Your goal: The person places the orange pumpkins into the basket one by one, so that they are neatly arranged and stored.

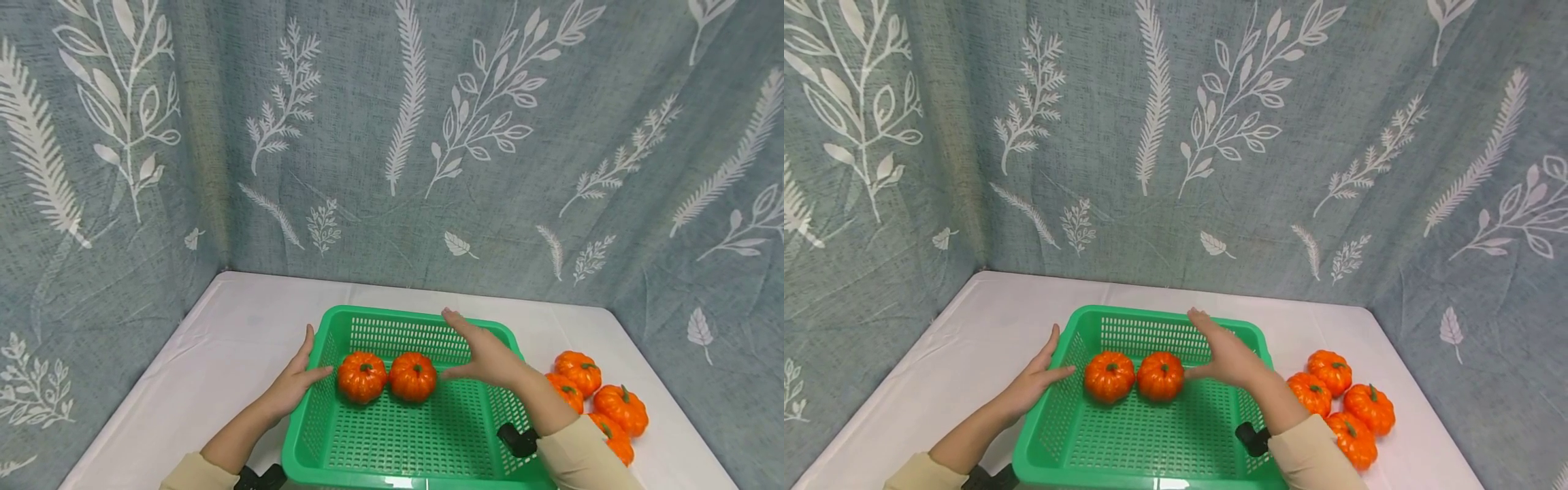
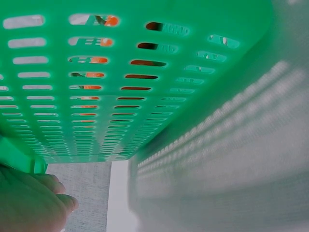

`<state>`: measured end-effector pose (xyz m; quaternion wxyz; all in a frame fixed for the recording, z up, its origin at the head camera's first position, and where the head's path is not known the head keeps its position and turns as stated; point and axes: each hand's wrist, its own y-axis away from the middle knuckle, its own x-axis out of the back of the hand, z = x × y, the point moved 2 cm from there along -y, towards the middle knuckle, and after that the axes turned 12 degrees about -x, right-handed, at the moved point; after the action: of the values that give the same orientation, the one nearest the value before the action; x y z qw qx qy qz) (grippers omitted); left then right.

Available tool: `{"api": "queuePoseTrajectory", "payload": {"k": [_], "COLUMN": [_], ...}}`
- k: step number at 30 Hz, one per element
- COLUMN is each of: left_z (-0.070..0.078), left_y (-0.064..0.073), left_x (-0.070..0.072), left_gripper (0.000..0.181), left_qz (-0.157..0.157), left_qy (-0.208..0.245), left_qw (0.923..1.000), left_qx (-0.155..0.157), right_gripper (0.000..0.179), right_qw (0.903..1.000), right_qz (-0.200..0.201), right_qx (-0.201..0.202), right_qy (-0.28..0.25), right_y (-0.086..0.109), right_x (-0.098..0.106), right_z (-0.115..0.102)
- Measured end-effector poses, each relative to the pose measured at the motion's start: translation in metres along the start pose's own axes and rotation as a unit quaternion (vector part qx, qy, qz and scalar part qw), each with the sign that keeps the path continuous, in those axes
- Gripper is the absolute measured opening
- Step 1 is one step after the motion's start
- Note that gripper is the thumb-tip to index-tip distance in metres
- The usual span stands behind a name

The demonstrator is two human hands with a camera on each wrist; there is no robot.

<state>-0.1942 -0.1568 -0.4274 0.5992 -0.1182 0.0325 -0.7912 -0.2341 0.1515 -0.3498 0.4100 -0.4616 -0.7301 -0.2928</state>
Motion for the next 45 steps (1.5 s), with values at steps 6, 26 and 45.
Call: {"api": "queuePoseTrajectory", "payload": {"k": [6, 26, 45], "left_z": [0.000, 0.003, 0.006], "left_y": [-0.001, -0.004, -0.002], "left_x": [0.000, 0.001, 0.000], "left_gripper": [0.083, 0.083, 0.083], "left_qz": [0.000, 0.002, -0.007], "left_qy": [0.000, -0.004, 0.003], "left_qw": [1.0000, 0.9999, 1.0000], "left_qx": [0.005, 0.010, -0.003], "right_gripper": [0.099, 0.093, 0.112], "right_qw": [0.9985, 0.9699, 0.9368], "right_qz": [0.039, 0.113, 0.059], "right_qx": [-0.035, -0.212, -0.343], "right_qy": [-0.016, -0.039, -0.040], "right_y": [0.016, 0.068, 0.078], "right_x": [0.031, 0.065, 0.028], "right_z": [0.019, 0.089, 0.154]}}
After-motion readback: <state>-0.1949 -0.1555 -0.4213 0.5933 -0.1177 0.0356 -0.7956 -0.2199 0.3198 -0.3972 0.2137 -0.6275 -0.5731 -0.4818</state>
